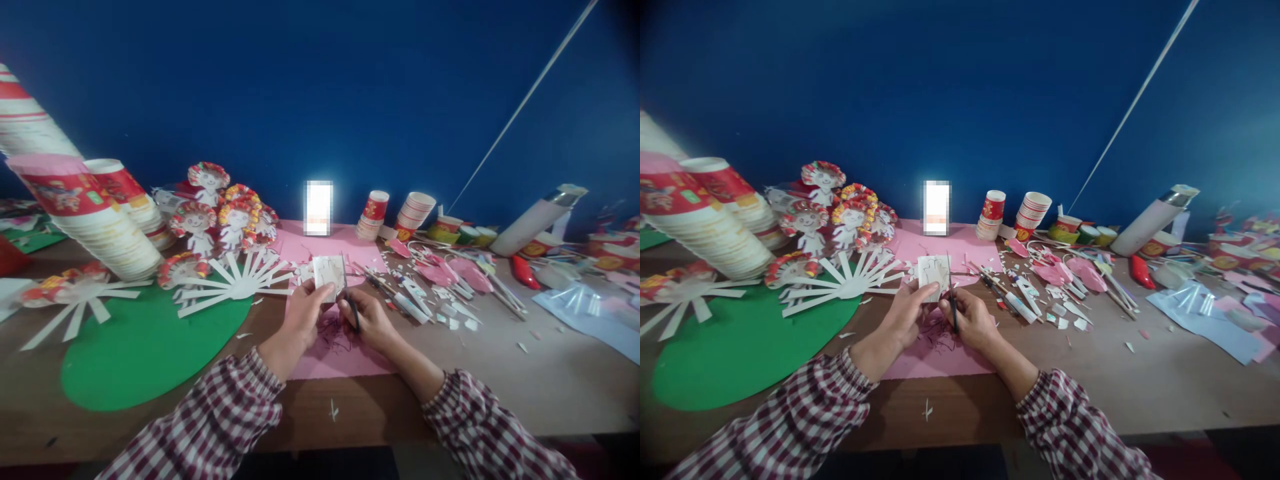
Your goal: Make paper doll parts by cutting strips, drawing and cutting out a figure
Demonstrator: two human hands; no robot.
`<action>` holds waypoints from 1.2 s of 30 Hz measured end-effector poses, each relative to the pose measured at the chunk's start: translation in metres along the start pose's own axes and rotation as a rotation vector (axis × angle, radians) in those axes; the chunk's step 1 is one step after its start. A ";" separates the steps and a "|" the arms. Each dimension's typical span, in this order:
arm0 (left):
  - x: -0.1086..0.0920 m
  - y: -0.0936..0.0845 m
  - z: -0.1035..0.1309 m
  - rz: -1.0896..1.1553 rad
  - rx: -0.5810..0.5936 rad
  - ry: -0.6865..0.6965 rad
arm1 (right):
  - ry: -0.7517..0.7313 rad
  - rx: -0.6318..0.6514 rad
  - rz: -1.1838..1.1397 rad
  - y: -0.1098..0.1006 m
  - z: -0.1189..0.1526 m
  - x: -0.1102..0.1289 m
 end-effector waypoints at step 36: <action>-0.001 -0.001 0.000 0.013 -0.010 -0.025 | 0.026 0.000 -0.029 0.000 -0.002 -0.004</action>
Point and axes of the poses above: each hand's wrist, its own z-axis away from the middle knuckle, its own y-axis out of the palm, x = y × z, the point moved 2 cm from there along -z, towards the middle knuckle, and after that the axes turned 7 degrees about y, right-handed, at the moved point
